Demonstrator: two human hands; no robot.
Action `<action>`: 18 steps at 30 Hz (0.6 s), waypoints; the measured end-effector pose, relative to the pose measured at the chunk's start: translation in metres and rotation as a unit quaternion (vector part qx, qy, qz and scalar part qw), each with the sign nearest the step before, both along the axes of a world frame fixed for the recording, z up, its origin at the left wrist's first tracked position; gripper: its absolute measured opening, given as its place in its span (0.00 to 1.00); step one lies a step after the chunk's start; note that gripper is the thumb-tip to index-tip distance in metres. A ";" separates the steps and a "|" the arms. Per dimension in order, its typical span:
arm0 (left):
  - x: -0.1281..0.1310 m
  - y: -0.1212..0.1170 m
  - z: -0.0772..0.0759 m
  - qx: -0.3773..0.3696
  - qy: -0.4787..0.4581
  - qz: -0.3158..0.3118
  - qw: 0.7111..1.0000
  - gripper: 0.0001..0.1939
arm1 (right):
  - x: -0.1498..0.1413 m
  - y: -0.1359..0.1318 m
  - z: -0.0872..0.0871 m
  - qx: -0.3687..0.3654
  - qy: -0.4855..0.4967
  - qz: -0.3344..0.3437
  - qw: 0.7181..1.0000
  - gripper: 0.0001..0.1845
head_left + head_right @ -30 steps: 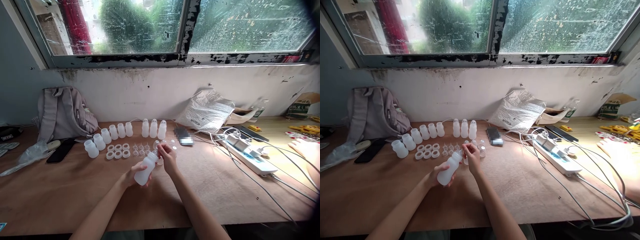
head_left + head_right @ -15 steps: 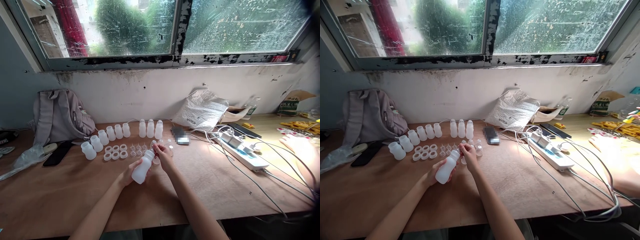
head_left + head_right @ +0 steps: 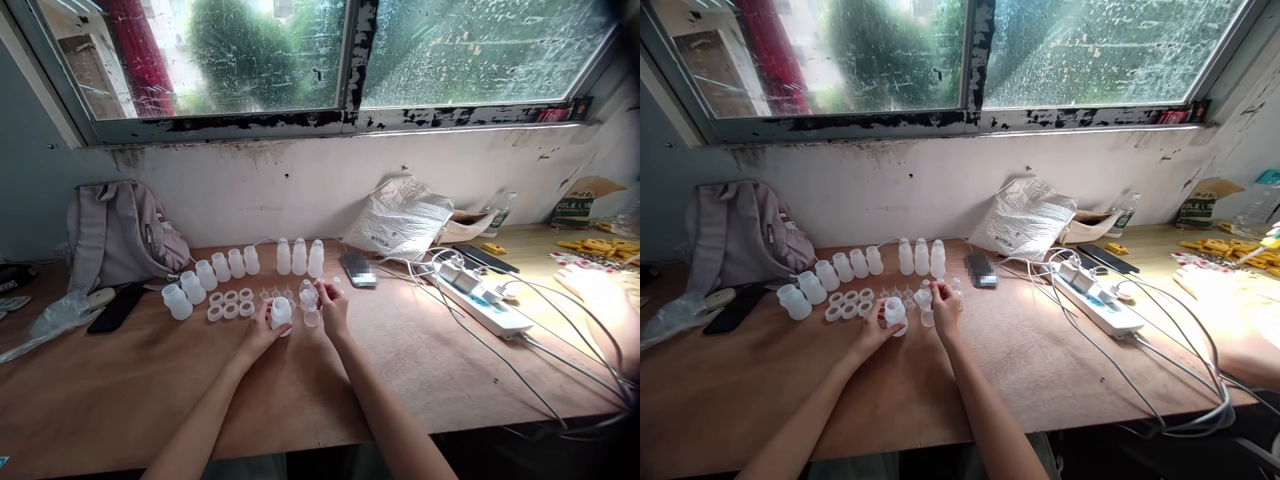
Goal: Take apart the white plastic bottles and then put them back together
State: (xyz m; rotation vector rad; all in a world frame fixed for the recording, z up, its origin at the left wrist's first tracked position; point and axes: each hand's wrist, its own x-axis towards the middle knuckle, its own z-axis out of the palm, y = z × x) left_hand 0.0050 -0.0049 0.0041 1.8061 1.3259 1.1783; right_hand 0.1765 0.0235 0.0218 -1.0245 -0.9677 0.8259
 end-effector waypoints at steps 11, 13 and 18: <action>0.003 -0.007 0.046 0.180 0.245 -0.002 0.953 0.31 | 0.003 0.003 -0.002 -0.025 0.026 -0.029 0.999 0.15; -0.005 0.007 0.066 0.181 0.255 -0.010 0.950 0.31 | 0.003 0.004 -0.004 -0.026 0.029 -0.036 0.999 0.15; -0.033 0.072 0.122 0.206 0.331 0.034 0.920 0.26 | 0.004 0.006 -0.008 -0.035 0.026 -0.044 0.998 0.16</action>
